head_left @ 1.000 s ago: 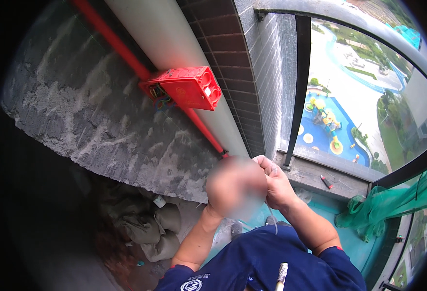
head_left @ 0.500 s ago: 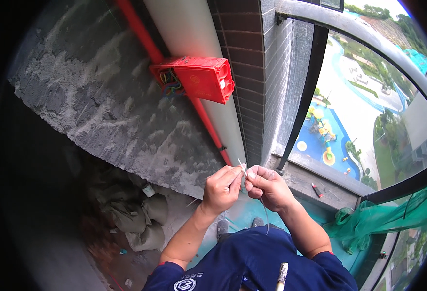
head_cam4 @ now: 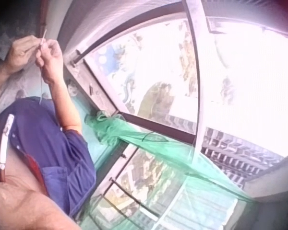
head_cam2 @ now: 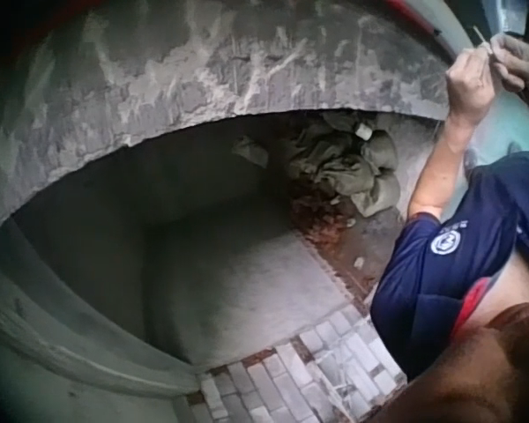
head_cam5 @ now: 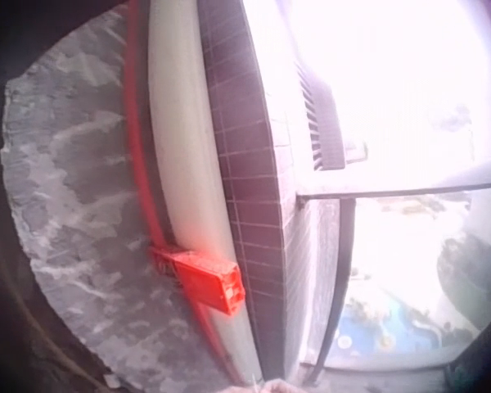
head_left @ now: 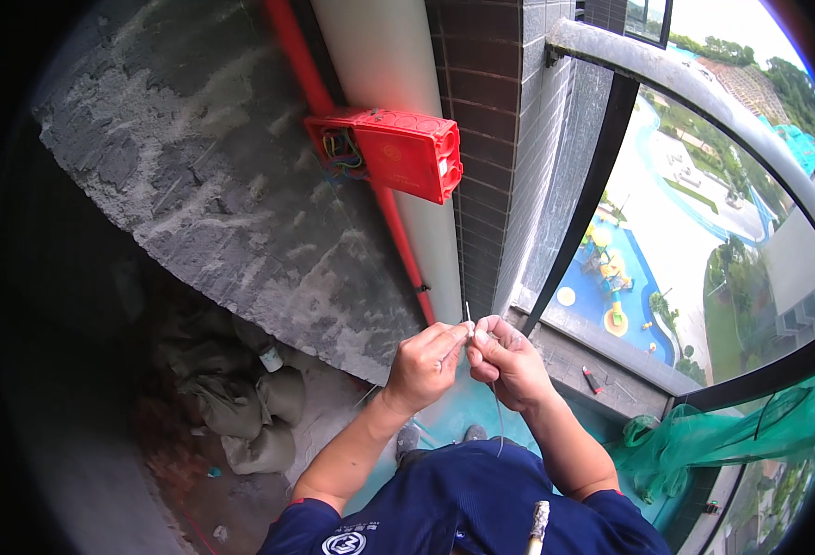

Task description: The person takes a pair of pliers from a bag and then uses them to pull and secure electrical wires through a junction box on a wall pipe.

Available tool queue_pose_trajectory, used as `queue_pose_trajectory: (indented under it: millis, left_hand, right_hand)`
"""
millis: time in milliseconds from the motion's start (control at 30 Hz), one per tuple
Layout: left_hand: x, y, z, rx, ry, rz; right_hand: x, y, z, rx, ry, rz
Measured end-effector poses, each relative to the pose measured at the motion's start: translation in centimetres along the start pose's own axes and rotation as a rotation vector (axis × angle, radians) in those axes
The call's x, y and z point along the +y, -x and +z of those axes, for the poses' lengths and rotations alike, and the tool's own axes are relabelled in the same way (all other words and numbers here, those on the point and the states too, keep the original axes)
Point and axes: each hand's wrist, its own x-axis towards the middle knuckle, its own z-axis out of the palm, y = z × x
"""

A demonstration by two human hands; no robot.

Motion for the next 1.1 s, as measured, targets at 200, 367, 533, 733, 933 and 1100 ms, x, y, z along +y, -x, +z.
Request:
queue_pose_trajectory:
  millis: [200, 367, 533, 733, 933, 1100]
  left_hand:
    - [-0.5, -2.1, -0.9, -0.053, -0.124, 0.136]
    - [-2.0, -4.2, -4.9, 0.156, -0.143, 0.064]
    - [-7.3, -7.9, -9.2, 0.366, 0.065, -0.248]
    - [-10.1, -12.5, -9.3, 0.409, 0.628, -0.338]
    - [-11.5, -14.4, -9.0, 0.395, 0.807, -0.408]
    - [-11.5, -16.0, -8.2, 0.363, 0.88, -0.353]
  right_hand:
    - [-0.5, -1.4, -0.6, 0.156, 0.585, -0.262]
    - [-5.1, -1.3, -1.2, 0.485, 0.988, -0.54]
    - [-8.8, -3.8, -2.1, 0.58, 0.895, -0.741]
    - [-9.8, -7.8, -2.2, 0.47, 0.621, -0.873]
    - [-8.9, -10.4, -2.3, 0.391, 0.418, -0.857]
    - [-8.6, -13.2, -1.7, 0.412, 0.439, -0.822]
